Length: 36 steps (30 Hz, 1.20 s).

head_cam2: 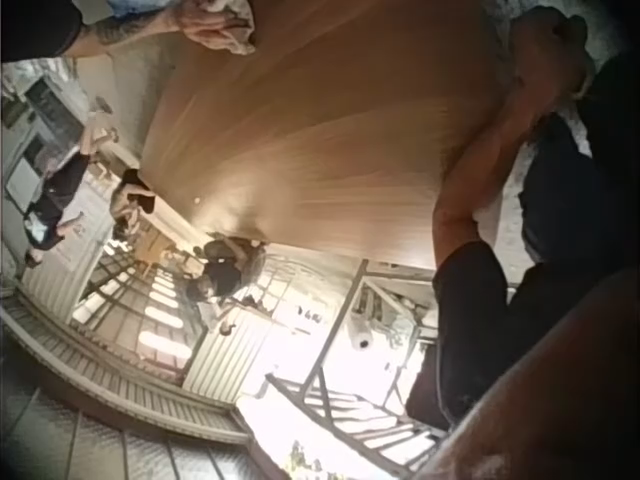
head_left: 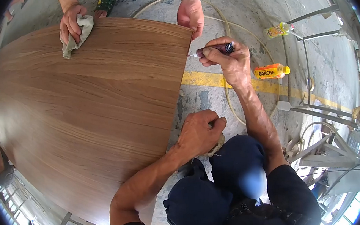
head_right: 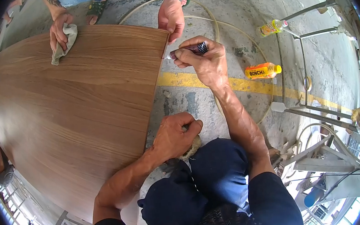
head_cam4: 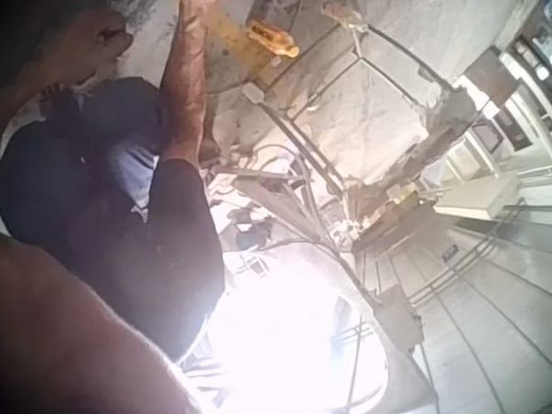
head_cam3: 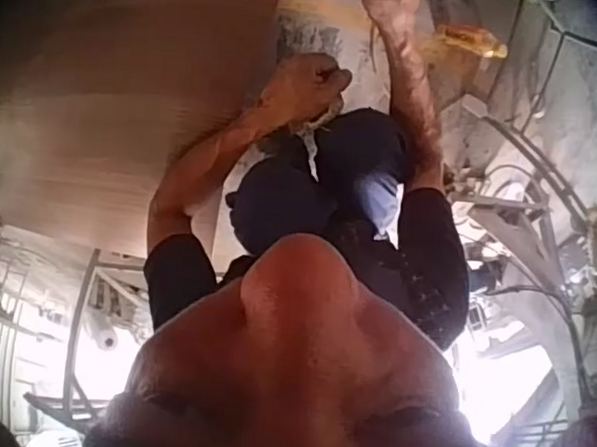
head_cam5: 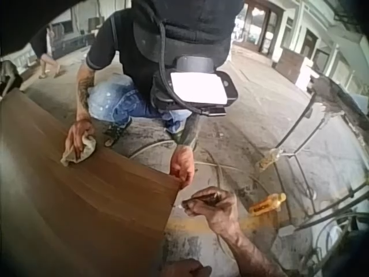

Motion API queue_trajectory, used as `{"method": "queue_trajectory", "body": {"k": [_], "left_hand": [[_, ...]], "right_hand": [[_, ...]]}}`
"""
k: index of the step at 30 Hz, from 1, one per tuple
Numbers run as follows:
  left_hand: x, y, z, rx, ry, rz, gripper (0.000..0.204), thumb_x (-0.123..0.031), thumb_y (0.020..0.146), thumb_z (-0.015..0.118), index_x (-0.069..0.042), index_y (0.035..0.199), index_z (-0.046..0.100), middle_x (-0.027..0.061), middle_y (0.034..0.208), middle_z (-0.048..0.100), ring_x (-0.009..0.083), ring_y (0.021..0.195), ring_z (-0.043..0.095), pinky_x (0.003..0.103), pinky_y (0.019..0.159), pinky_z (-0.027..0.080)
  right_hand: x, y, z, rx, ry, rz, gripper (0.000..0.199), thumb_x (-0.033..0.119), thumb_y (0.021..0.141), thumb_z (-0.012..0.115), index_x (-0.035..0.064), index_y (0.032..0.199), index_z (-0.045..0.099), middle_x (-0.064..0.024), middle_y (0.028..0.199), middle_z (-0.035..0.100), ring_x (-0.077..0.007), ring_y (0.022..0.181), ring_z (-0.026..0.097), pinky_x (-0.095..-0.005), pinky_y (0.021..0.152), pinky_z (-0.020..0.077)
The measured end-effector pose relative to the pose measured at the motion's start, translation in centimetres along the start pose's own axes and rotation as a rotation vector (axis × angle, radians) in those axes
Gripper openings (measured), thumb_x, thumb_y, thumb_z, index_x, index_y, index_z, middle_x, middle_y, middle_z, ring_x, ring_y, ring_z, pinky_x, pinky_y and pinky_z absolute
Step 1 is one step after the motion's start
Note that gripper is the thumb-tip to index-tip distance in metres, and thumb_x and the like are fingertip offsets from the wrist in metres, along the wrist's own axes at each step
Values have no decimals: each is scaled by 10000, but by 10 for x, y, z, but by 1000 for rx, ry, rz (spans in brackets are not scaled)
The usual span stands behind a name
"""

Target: Cleaning a large wooden panel with a cloth and liquid solvent, then marking it with a pen.

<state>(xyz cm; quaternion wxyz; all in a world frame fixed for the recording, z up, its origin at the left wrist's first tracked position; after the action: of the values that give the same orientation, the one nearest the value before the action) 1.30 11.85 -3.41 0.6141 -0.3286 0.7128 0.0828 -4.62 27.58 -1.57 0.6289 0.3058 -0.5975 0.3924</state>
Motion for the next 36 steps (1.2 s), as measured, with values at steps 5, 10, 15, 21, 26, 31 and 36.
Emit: {"method": "queue_trajectory", "body": {"k": [5, 10, 15, 21, 26, 31, 36], "left_hand": [[0, 1, 1, 13, -15, -30, 266, -215, 849, 639, 30, 747, 634, 190, 732, 632, 325, 641, 628, 402, 592, 476], [0, 1, 2, -3, -21, -16, 269, -220, 849, 642, 29, 749, 636, 191, 739, 633, 324, 653, 630, 404, 599, 476], [1, 1, 0, 0, -7, -28, 270, -230, 849, 641, 24, 758, 641, 191, 741, 634, 330, 665, 629, 406, 608, 476], [4, 0, 0, 10, -26, -77, 271, -232, 841, 647, 25, 756, 637, 189, 740, 633, 328, 660, 628, 404, 608, 477], [3, 0, -1, -3, -40, -72, 271, -227, 839, 644, 27, 748, 630, 192, 734, 627, 330, 656, 626, 406, 606, 476], [-4, 3, -3, -30, -50, -18, 312, -247, 839, 598, 32, 699, 615, 227, 721, 606, 387, 646, 605, 456, 614, 472], [-2, 1, -5, -37, -49, -23, 302, -232, 838, 592, 35, 699, 613, 226, 729, 607, 389, 649, 603, 455, 611, 471]], "right_hand": [[1, -3, 0, 9, -8, 8, 128, -8, 840, 674, -81, 936, 632, -177, 839, 701, -193, 696, 695, -291, 624, 593], [2, -6, 3, 35, -8, 15, 113, -14, 846, 662, -77, 935, 632, -185, 844, 701, -196, 699, 695, -296, 625, 594], [1, -9, 7, 54, 3, 43, 120, -29, 837, 666, -93, 930, 630, -182, 839, 699, -200, 723, 696, -293, 643, 591], [-2, -13, 10, 99, -20, 29, 110, -14, 851, 658, -79, 935, 630, -195, 852, 700, -198, 701, 694, -299, 625, 590], [-3, -17, 14, 130, -18, 55, 104, -23, 852, 646, -86, 933, 626, -198, 847, 698, -202, 700, 695, -297, 627, 590], [-2, -20, 16, 162, -35, 75, 103, -34, 844, 640, -87, 932, 626, -196, 827, 694, -213, 710, 701, -298, 629, 593], [-6, -24, 24, 210, -38, 96, 96, -42, 837, 645, -81, 923, 627, -195, 828, 694, -219, 715, 703, -298, 627, 594]]}}
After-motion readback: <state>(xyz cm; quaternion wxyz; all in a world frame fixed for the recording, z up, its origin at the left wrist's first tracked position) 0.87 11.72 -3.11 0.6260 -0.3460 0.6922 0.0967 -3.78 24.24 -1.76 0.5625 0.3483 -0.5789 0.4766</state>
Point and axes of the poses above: each hand's wrist, its own y-axis towards the middle knuckle, its own z-axis out of the palm, x = y × z, the point moved 9 cm from there along y, towards the middle knuckle
